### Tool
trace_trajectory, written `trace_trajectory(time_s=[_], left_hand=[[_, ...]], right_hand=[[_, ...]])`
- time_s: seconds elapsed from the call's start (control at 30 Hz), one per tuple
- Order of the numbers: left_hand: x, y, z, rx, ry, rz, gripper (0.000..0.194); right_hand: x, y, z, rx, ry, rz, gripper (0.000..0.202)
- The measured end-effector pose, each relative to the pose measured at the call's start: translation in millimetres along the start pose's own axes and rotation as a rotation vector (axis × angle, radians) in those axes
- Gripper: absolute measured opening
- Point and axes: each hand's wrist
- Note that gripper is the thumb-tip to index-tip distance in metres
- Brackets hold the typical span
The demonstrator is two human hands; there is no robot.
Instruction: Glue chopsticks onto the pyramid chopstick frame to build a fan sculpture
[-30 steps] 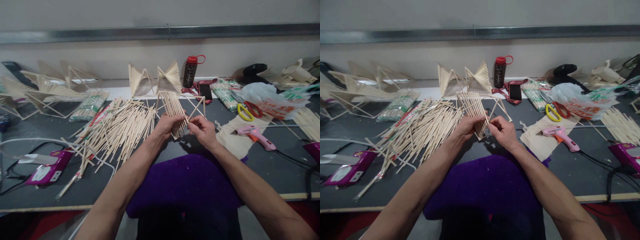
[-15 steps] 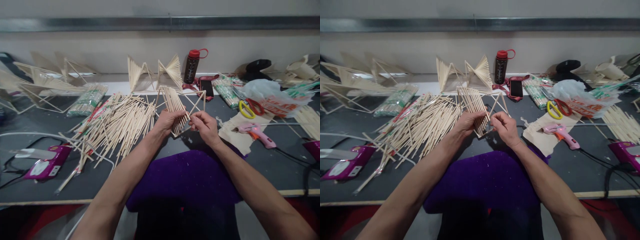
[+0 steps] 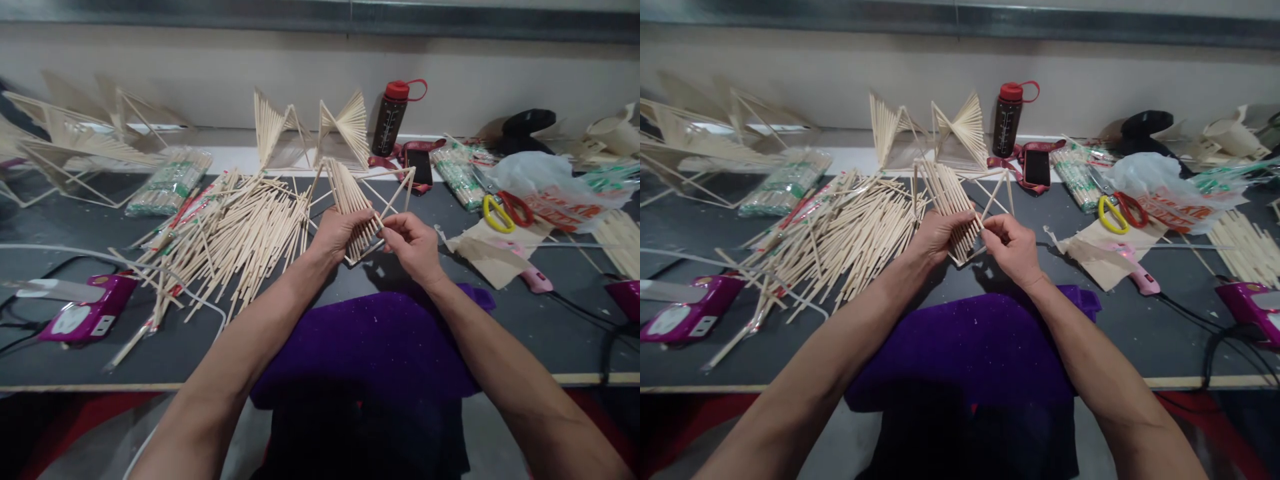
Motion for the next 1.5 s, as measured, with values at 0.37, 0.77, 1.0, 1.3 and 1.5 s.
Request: trace_trajectory(time_s=[0.37,0.77,1.0,1.3,1.5], left_hand=[[-1.1,1.5,-2.1,-0.014,0.01,0.012,0.027],[-2.3,3.9,-4.3,-0.005,0.012,0.006,0.026],[-2.2,3.3,-3.4,-0.012,0.023,0.014,0.025],[-2.7,1.7,-2.5,-0.01,0.043,0.039,0.024],[-8.7,6.1,-6.5,-0.028,0.076,0.06,0.019]], right_hand=[[1.2,2.0,-1.4,-0.019,-0.039,-0.053,0.015],[1.4,2.3,-1.3,-0.044,-0.019,-0.022,0.016],[-0.9,2.1,-1.5,-0.041,-0.015,0.016,0.009],[0.2,1.8,-2.2,-0.037,-0.012,0.031,0.012],[5.6,1.6,-2.2,-0.042,-0.027,0.061,0.017]])
Point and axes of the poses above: each hand's wrist, its own z-axis away from the middle knuckle, its own y-axis out of the back of the hand, x = y × z, and after that the axes turned 2 degrees about -y, right-handed
